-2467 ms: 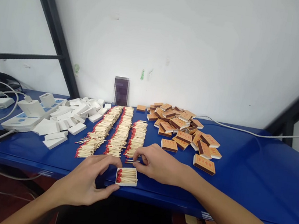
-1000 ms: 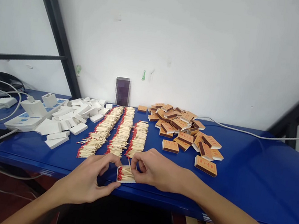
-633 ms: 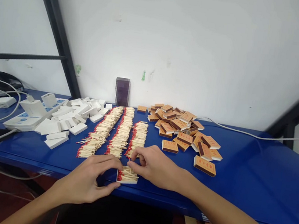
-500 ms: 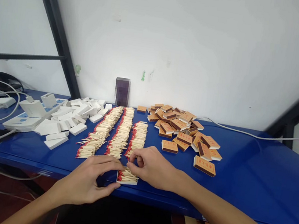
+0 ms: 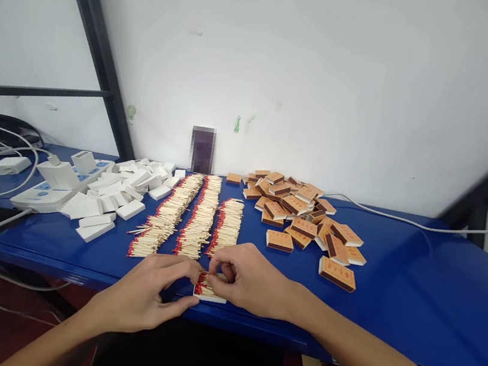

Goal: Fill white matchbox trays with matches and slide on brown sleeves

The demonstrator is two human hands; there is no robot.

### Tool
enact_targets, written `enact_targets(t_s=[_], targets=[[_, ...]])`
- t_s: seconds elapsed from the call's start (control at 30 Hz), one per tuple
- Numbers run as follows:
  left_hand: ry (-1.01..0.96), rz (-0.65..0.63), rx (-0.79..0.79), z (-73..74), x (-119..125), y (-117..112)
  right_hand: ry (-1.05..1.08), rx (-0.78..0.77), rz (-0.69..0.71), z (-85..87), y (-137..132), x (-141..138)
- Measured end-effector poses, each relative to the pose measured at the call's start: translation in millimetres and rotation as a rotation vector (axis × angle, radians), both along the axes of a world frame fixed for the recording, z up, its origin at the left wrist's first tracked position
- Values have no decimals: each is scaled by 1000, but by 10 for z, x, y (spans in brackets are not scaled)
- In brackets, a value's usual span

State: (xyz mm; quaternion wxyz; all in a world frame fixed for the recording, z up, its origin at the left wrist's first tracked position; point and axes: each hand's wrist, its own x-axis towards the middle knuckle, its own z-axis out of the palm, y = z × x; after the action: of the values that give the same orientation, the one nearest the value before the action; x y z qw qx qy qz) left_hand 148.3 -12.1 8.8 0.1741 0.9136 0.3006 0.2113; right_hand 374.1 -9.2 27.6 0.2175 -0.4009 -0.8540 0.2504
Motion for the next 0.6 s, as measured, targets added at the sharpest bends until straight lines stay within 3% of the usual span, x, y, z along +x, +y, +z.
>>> enact_targets(t_s=[0.3, 0.47, 0.6], targets=[[-22, -37, 16, -21, 5, 10, -101, -50, 117, 143, -32, 152], [0, 28, 18, -23, -2, -1, -130, -54, 129, 116, -17, 159], [-10, -4, 15, -37, 0, 6, -124, -51, 136, 101, -2, 142]])
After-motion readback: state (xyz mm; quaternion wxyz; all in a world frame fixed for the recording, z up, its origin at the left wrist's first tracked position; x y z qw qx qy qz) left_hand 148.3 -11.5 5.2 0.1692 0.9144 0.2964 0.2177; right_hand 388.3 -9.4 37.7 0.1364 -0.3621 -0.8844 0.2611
